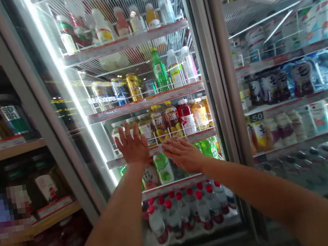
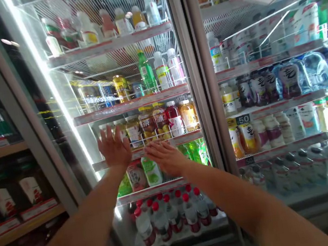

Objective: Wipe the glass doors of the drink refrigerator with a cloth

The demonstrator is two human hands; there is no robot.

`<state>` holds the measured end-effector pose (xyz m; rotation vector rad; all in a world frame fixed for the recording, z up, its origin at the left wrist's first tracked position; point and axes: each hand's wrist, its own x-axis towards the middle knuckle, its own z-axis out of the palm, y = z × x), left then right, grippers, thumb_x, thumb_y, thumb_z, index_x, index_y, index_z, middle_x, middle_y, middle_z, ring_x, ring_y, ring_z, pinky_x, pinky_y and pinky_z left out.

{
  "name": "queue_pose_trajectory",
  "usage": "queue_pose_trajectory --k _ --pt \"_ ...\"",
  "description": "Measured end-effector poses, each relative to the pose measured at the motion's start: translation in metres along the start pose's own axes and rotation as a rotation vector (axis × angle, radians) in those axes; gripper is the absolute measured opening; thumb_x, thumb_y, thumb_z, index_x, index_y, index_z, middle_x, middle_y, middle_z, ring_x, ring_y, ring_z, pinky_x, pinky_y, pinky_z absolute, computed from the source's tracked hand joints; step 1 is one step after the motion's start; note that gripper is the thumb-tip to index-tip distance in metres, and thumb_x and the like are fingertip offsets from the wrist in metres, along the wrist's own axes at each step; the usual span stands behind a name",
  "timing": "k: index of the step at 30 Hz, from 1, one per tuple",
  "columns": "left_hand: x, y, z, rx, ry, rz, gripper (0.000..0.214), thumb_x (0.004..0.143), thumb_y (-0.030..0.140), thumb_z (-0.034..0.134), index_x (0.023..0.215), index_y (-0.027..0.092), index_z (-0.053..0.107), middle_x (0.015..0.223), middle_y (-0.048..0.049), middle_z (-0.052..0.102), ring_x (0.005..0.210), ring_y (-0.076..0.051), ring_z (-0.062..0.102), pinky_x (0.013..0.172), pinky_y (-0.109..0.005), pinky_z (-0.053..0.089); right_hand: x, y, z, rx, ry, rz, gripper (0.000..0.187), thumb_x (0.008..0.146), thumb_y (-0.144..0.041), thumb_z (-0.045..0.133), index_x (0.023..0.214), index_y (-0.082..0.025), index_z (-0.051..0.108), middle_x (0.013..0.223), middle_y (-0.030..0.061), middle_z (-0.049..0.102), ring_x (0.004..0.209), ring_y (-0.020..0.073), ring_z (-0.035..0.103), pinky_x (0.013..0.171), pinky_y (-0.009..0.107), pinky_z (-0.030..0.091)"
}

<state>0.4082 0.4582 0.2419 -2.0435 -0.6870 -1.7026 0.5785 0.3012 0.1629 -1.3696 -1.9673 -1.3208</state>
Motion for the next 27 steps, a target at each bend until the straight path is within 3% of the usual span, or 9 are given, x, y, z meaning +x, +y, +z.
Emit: queue_pose_trajectory --k 3,6,9,12,14,16,19,22,27 --pt "0.001 -0.002 -0.015 -0.022 -0.096 0.021 0.061 0.101 0.043 0.04 0.157 0.018 0.038 0.168 -0.0138 0.025 0.158 -0.034 0.011 0.126 -0.06 0.009 0.01 -0.012 0.0 0.117 -0.053 -0.015 0.066 0.097 -0.012 0.046 0.161 -0.017 0.028 0.168 0.0038 0.03 0.157 0.0213 0.023 0.129 0.046 0.022" --pt "-0.012 0.006 -0.036 -0.118 -0.078 0.074 0.064 0.103 0.044 0.038 0.16 0.016 0.029 0.165 -0.019 0.029 0.156 -0.032 0.02 0.126 -0.057 0.018 0.022 -0.009 -0.004 0.225 0.083 0.084 0.087 0.089 0.003 0.042 0.165 -0.019 0.006 0.171 0.0086 0.017 0.158 0.0206 0.019 0.125 0.044 0.033" --pt "-0.036 0.031 -0.047 -0.24 -0.083 0.266 0.067 0.104 0.04 0.038 0.164 0.023 0.012 0.168 -0.0158 0.021 0.157 -0.027 0.02 0.126 -0.053 0.024 0.038 0.001 -0.006 0.295 0.278 0.171 0.096 0.088 0.004 0.041 0.163 -0.022 -0.014 0.172 0.0115 0.004 0.159 0.0228 0.011 0.12 0.044 0.042" --pt "-0.052 0.064 -0.035 -0.358 -0.268 0.444 0.071 0.104 0.037 0.04 0.164 0.029 0.003 0.171 -0.0125 0.01 0.158 -0.027 0.013 0.124 -0.051 0.03 0.056 0.016 -0.01 0.272 0.28 0.235 0.091 0.096 -0.007 0.043 0.161 -0.019 -0.019 0.172 0.0142 0.009 0.159 0.023 0.012 0.122 0.046 0.04" --pt "-0.054 0.083 -0.02 -0.384 -0.315 0.402 0.072 0.105 0.037 0.038 0.164 0.027 -0.001 0.171 -0.0142 0.011 0.158 -0.027 0.011 0.124 -0.053 0.031 0.06 0.029 -0.018 0.236 0.236 0.262 0.087 0.098 -0.016 0.048 0.163 -0.014 -0.01 0.17 0.0165 0.018 0.158 0.0245 0.015 0.124 0.047 0.037" --pt "-0.052 0.096 -0.007 -0.366 -0.296 0.32 0.071 0.105 0.037 0.036 0.165 0.024 -0.001 0.17 -0.0155 0.013 0.158 -0.027 0.009 0.125 -0.054 0.028 0.054 0.044 -0.035 0.163 0.161 0.222 0.082 0.096 -0.022 0.054 0.164 -0.012 0.009 0.168 0.0163 0.026 0.157 0.028 0.019 0.126 0.051 0.031" --pt "-0.052 0.11 0.003 -0.293 -0.275 0.265 0.069 0.104 0.037 0.038 0.165 0.022 0.009 0.171 -0.0135 0.011 0.158 -0.028 0.005 0.127 -0.055 0.023 0.031 0.071 -0.064 -0.027 0.032 0.09 0.071 0.097 -0.033 0.057 0.161 -0.019 0.029 0.165 0.0096 0.034 0.155 0.0284 0.028 0.129 0.055 0.018" --pt "-0.053 0.129 0.005 -0.24 -0.207 0.162 0.073 0.102 0.037 0.043 0.165 0.018 0.01 0.171 -0.0134 0.012 0.158 -0.029 0.002 0.127 -0.056 0.02 0.01 0.091 -0.076 -0.201 0.072 0.163 0.068 0.103 -0.036 0.048 0.163 -0.022 0.019 0.166 0.0061 0.033 0.155 0.0263 0.028 0.128 0.056 0.015" --pt "-0.029 0.159 0.017 -0.236 -0.039 -0.19 0.073 0.097 0.035 0.052 0.162 0.024 0.022 0.171 -0.0103 0.014 0.159 -0.031 0.003 0.126 -0.059 0.021 -0.001 0.081 -0.049 -0.347 0.27 0.327 0.074 0.104 -0.029 0.044 0.164 -0.014 0.004 0.166 0.0097 0.032 0.157 0.0278 0.022 0.128 0.054 0.014"
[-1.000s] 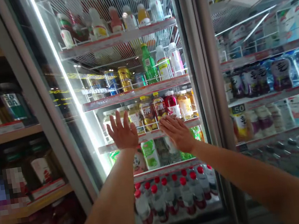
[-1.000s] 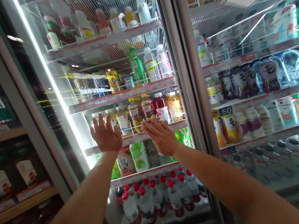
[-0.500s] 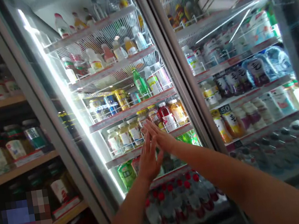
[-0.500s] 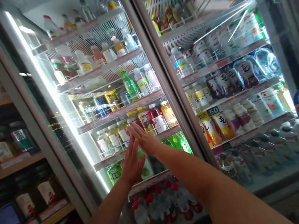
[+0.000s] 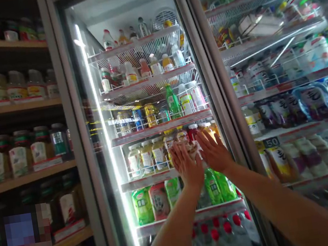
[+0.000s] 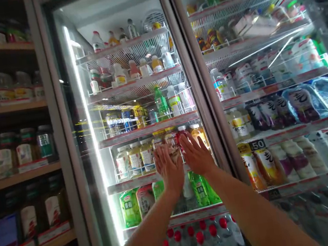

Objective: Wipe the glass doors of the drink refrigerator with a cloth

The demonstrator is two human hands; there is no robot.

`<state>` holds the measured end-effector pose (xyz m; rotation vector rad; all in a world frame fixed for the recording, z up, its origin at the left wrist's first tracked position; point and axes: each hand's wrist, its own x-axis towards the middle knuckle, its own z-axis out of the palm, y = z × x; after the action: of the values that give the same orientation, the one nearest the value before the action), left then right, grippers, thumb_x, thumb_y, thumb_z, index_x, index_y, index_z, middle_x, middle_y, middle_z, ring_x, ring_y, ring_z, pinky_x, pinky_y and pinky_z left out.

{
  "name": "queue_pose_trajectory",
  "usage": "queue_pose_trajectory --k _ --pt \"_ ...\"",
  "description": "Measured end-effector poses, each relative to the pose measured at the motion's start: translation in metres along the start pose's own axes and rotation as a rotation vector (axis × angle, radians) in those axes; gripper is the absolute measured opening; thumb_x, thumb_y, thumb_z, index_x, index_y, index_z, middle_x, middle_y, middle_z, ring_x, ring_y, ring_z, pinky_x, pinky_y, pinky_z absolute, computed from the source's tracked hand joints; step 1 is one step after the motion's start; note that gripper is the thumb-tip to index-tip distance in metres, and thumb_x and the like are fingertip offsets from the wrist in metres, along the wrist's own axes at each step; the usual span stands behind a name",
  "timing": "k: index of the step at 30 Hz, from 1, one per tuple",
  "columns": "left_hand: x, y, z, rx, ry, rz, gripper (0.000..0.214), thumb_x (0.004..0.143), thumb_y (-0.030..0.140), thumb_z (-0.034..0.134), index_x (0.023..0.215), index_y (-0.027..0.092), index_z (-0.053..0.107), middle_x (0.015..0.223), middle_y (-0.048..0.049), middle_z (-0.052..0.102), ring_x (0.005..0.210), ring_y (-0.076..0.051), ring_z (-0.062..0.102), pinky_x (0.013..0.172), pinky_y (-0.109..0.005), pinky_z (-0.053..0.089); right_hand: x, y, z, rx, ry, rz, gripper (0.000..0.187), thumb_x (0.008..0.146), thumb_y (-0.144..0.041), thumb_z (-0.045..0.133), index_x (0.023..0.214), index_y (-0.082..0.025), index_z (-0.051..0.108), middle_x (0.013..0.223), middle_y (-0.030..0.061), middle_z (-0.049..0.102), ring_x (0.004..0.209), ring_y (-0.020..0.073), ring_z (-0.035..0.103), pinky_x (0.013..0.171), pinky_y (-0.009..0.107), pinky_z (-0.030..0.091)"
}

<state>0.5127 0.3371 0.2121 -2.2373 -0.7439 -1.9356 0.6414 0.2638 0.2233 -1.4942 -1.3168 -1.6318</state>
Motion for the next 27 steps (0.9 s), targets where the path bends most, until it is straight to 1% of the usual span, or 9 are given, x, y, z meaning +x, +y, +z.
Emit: queue_pose_trajectory --k 3,7,8,10,14,17,20,23,27 --pt "0.028 -0.008 0.004 0.011 0.032 0.045 0.074 0.095 0.032 0.055 0.162 0.026 0.025 0.171 -0.0106 0.012 0.158 -0.034 0.002 0.125 -0.061 0.019 -0.005 -0.011 0.006 -0.013 0.052 0.017 0.072 0.103 -0.025 0.044 0.164 -0.014 0.007 0.163 0.0105 0.038 0.156 0.0275 0.025 0.128 0.051 0.014" --pt "0.076 -0.046 -0.011 0.044 -0.125 0.62 0.053 0.1 0.02 0.04 0.151 0.029 0.048 0.161 -0.0057 0.041 0.157 -0.025 0.021 0.128 -0.05 0.018 -0.005 -0.01 0.005 0.0 0.047 0.01 0.071 0.102 -0.021 0.044 0.164 -0.015 0.011 0.162 0.0102 0.041 0.154 0.0279 0.029 0.127 0.052 0.015" --pt "0.09 -0.057 -0.018 0.057 -0.126 0.698 0.047 0.1 0.024 0.042 0.146 0.031 0.054 0.158 -0.0049 0.046 0.155 -0.025 0.026 0.127 -0.049 0.019 -0.005 -0.009 0.005 0.005 0.045 0.012 0.071 0.101 -0.02 0.044 0.164 -0.015 0.011 0.162 0.0102 0.041 0.154 0.028 0.03 0.127 0.052 0.016" --pt "0.116 -0.075 -0.032 0.098 0.006 0.608 0.043 0.099 0.035 0.052 0.141 0.028 0.058 0.155 -0.0093 0.049 0.152 -0.03 0.032 0.125 -0.052 0.023 -0.006 -0.007 0.005 0.014 0.04 0.014 0.072 0.101 -0.02 0.044 0.164 -0.015 0.011 0.162 0.01 0.042 0.154 0.0284 0.03 0.126 0.052 0.018" --pt "0.146 -0.099 -0.053 0.113 0.349 0.148 0.054 0.096 0.049 0.057 0.137 0.014 0.058 0.145 -0.0228 0.051 0.139 -0.037 0.044 0.115 -0.058 0.034 -0.007 -0.007 0.006 0.025 0.021 0.012 0.071 0.1 -0.02 0.044 0.164 -0.015 0.014 0.162 0.009 0.041 0.153 0.0302 0.031 0.126 0.053 0.017" --pt "0.135 -0.106 -0.055 0.096 0.381 0.125 0.059 0.097 0.05 0.052 0.141 0.011 0.053 0.144 -0.0243 0.049 0.138 -0.037 0.044 0.116 -0.059 0.034 -0.007 -0.007 0.006 0.022 0.034 0.005 0.069 0.1 -0.02 0.045 0.163 -0.012 0.018 0.162 0.0101 0.041 0.152 0.0311 0.032 0.126 0.053 0.016" --pt "0.108 -0.1 -0.046 0.119 0.272 0.279 0.068 0.096 0.051 0.054 0.152 0.014 0.043 0.16 -0.0228 0.032 0.151 -0.041 0.024 0.122 -0.063 0.022 -0.007 -0.007 0.007 0.02 0.058 0.0 0.071 0.098 -0.018 0.046 0.163 -0.012 0.018 0.162 0.0101 0.042 0.152 0.0298 0.032 0.126 0.052 0.018" --pt "0.095 -0.076 -0.033 0.134 0.108 0.414 0.064 0.098 0.05 0.049 0.155 0.021 0.042 0.168 -0.0151 0.022 0.156 -0.042 0.004 0.123 -0.067 0.013 -0.007 -0.007 0.007 0.014 0.076 -0.002 0.071 0.098 -0.018 0.047 0.163 -0.012 0.019 0.162 0.0097 0.042 0.153 0.0295 0.031 0.126 0.052 0.019" --pt "0.123 -0.023 -0.016 0.117 -0.047 0.552 0.066 0.098 0.055 0.046 0.158 0.029 0.036 0.169 -0.0049 0.023 0.158 -0.038 0.002 0.126 -0.064 0.01 -0.006 -0.007 0.007 0.018 0.077 -0.007 0.071 0.097 -0.018 0.047 0.162 -0.011 0.02 0.162 0.0103 0.041 0.153 0.0306 0.031 0.125 0.053 0.022"
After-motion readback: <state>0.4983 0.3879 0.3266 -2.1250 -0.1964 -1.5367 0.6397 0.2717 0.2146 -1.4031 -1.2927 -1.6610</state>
